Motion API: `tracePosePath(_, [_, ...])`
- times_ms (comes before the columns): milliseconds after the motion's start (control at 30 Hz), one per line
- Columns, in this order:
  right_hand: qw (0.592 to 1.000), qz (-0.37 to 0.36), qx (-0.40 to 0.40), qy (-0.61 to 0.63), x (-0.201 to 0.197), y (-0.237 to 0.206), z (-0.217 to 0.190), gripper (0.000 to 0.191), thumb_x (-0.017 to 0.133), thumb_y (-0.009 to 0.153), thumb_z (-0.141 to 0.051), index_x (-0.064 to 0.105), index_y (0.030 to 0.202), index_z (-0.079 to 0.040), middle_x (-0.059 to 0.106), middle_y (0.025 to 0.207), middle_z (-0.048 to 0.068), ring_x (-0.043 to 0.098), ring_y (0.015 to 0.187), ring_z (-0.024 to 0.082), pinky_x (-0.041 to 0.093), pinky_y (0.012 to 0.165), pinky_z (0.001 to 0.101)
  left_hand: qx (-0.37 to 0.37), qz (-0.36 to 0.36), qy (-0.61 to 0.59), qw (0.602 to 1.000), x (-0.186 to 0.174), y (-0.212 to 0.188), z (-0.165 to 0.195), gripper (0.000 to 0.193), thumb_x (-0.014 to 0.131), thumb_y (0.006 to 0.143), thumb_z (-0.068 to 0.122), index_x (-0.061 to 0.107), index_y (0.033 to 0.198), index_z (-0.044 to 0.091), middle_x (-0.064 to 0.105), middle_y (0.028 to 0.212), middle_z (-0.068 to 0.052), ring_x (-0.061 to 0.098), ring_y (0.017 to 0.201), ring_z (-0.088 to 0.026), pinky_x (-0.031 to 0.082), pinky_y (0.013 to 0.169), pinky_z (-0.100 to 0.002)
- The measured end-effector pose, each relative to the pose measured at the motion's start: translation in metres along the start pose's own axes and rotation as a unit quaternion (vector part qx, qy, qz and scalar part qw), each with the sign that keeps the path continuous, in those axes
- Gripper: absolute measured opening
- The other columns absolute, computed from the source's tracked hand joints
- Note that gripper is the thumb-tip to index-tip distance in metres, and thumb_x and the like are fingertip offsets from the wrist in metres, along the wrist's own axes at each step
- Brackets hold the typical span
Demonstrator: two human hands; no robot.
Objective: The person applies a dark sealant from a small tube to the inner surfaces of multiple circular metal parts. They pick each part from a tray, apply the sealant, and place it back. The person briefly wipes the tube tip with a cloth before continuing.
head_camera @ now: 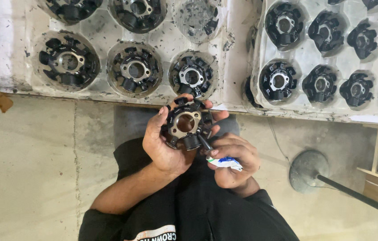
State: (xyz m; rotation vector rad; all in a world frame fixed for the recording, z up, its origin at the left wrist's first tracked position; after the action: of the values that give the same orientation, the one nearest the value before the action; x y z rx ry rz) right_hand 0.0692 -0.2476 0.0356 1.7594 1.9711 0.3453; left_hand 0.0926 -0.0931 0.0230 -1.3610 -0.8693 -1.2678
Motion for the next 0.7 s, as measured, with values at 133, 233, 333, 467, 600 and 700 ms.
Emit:
tracePosePath(133, [0.997, -0.007, 0.043, 0.068, -0.001, 0.001, 0.001, 0.013, 0.068, 0.080, 0.006, 0.065, 0.089, -0.002, 0.071, 0.082, 0.013, 0.070, 0.071, 0.020, 0.056, 0.067, 0.0288, -0.017, 0.010, -0.015, 1.000, -0.001, 0.000, 0.001, 0.055, 0.051, 0.104, 0.046, 0.052, 0.137, 0.002, 0.060, 0.131, -0.027, 0.059, 0.127, -0.053, 0.056, 0.101, -0.054])
tracePosePath(233, [0.997, -0.013, 0.042, 0.068, -0.002, 0.002, 0.000, 0.013, 0.066, 0.080, 0.007, 0.065, 0.089, -0.002, 0.071, 0.082, 0.013, 0.071, 0.072, 0.020, 0.057, 0.068, 0.0283, -0.034, 0.014, -0.033, 0.999, 0.003, 0.002, 0.001, 0.055, 0.051, 0.104, 0.047, 0.053, 0.136, 0.002, 0.060, 0.130, -0.026, 0.060, 0.126, -0.052, 0.056, 0.101, -0.054])
tracePosePath(333, [0.997, -0.016, 0.050, 0.056, -0.003, 0.003, 0.000, 0.012, 0.065, 0.082, 0.008, 0.066, 0.091, -0.001, 0.071, 0.082, 0.013, 0.071, 0.072, 0.020, 0.056, 0.070, 0.0285, -0.038, 0.013, -0.042, 0.998, 0.006, 0.007, 0.001, 0.055, 0.051, 0.105, 0.048, 0.054, 0.136, 0.002, 0.061, 0.130, -0.026, 0.060, 0.126, -0.052, 0.056, 0.100, -0.054])
tracePosePath(467, [0.994, -0.007, 0.058, 0.088, -0.004, -0.002, 0.002, 0.008, 0.067, 0.090, 0.002, 0.065, 0.097, 0.000, 0.070, 0.086, 0.014, 0.072, 0.074, 0.022, 0.057, 0.070, 0.0301, -0.040, 0.016, -0.030, 0.999, 0.005, 0.004, 0.004, 0.056, 0.050, 0.105, 0.048, 0.054, 0.134, 0.001, 0.061, 0.131, -0.026, 0.062, 0.124, -0.051, 0.057, 0.099, -0.053])
tracePosePath(600, [0.978, 0.059, 0.052, 0.192, -0.006, -0.010, 0.004, 0.018, 0.073, 0.101, -0.015, 0.060, 0.105, -0.002, 0.065, 0.095, 0.013, 0.069, 0.081, 0.023, 0.067, 0.074, 0.0394, 0.018, -0.040, 0.063, 0.997, 0.002, 0.020, 0.022, 0.053, 0.051, 0.105, 0.047, 0.056, 0.132, 0.001, 0.062, 0.128, -0.023, 0.064, 0.119, -0.050, 0.058, 0.096, -0.054])
tracePosePath(700, [0.986, 0.063, 0.027, 0.151, -0.009, -0.014, 0.005, 0.023, 0.072, 0.101, -0.020, 0.059, 0.106, -0.002, 0.064, 0.093, 0.014, 0.068, 0.078, 0.021, 0.066, 0.067, 0.0374, 0.126, -0.130, 0.181, 0.967, 0.003, 0.077, 0.044, 0.045, 0.054, 0.109, 0.041, 0.057, 0.130, 0.000, 0.065, 0.119, -0.021, 0.069, 0.110, -0.042, 0.060, 0.094, -0.052])
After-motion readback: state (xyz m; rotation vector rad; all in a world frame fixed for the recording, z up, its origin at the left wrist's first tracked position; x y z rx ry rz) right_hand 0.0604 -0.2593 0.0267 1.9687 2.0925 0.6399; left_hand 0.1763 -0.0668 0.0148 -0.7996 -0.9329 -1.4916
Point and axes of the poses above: each hand's wrist, its own y-axis towards the middle knuckle, its own x-axis out of the palm, z = x × y, the point moved 2 cm from there along y, towards the middle knuckle
